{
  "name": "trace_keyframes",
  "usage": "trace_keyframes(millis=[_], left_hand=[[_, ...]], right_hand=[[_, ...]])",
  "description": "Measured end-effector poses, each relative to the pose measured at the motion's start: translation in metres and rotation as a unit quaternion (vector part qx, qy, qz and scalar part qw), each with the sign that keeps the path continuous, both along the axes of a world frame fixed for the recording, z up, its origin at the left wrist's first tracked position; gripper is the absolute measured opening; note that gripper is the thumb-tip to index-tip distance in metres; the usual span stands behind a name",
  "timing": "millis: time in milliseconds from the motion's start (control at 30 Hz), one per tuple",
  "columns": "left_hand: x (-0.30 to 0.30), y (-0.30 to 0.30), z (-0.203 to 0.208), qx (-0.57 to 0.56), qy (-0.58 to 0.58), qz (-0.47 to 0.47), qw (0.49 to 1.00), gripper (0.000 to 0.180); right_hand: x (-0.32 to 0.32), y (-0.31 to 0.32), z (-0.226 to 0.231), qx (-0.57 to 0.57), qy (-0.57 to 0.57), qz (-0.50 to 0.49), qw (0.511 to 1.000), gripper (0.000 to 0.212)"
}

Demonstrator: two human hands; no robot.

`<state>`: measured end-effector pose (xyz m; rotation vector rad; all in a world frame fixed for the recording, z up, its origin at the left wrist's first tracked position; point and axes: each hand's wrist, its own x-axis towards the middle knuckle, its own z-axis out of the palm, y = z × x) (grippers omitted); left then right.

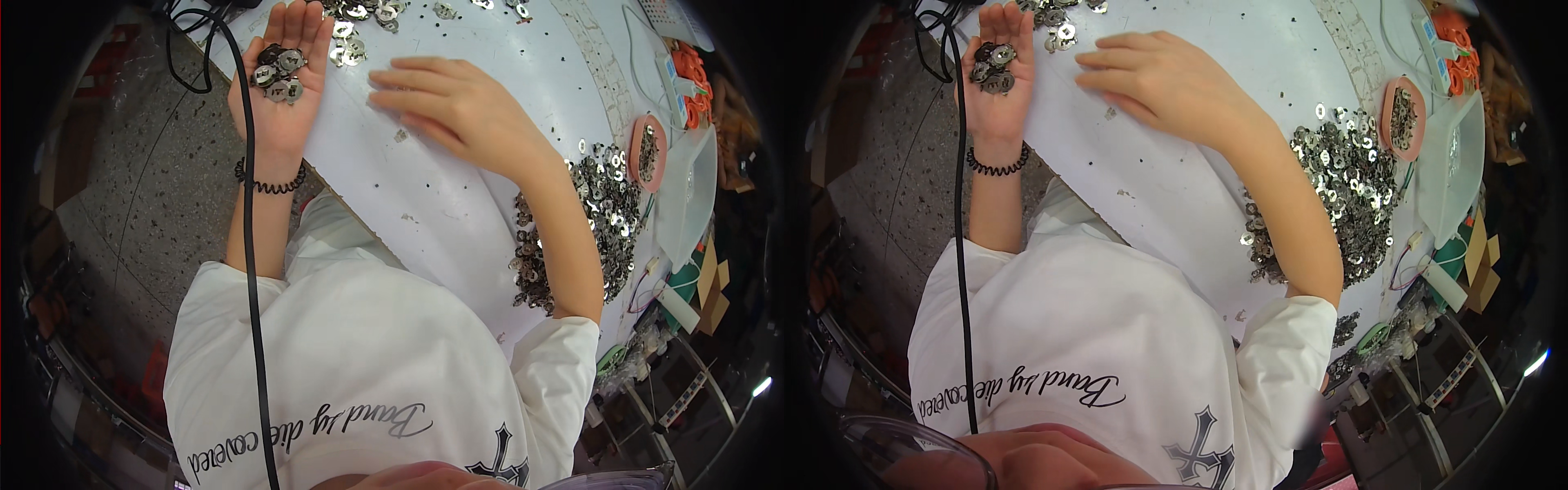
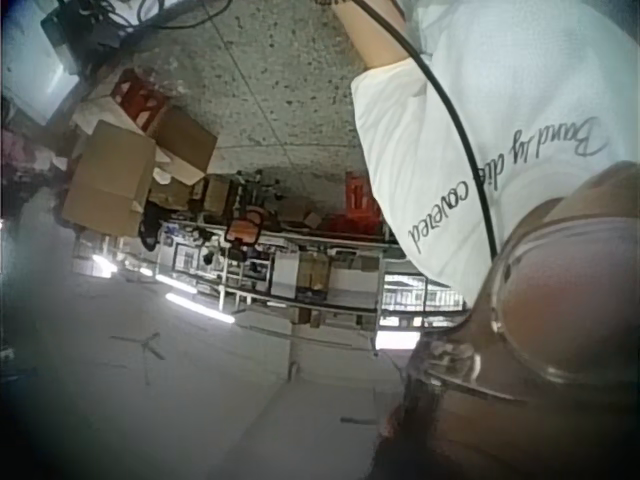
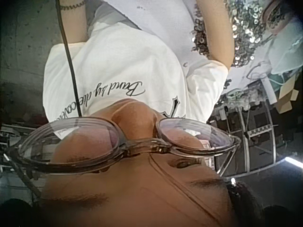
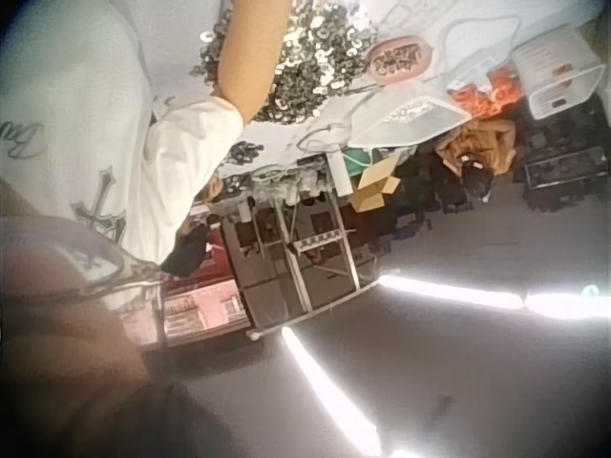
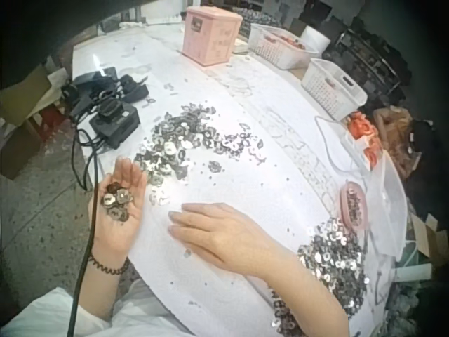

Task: The person sorts through small metal decorative plates and washers on a white table by hand.

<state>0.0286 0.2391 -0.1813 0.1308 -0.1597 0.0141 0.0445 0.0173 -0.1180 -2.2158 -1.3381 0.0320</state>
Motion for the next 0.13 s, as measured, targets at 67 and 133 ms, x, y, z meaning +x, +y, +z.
trace_keyframes(millis=[67,133], left_hand=[[-0.001,0.001,-0.007,-0.007,0.024,0.011,1.0,0.033],[-0.001,0.004,-0.01,-0.022,0.106,0.038,0.993,0.034]], right_hand=[[-0.005,-0.012,-0.007,-0.015,0.004,-0.01,1.0,0.026],[-0.006,-0.025,-0.01,-0.03,0.01,-0.015,0.999,0.027]])
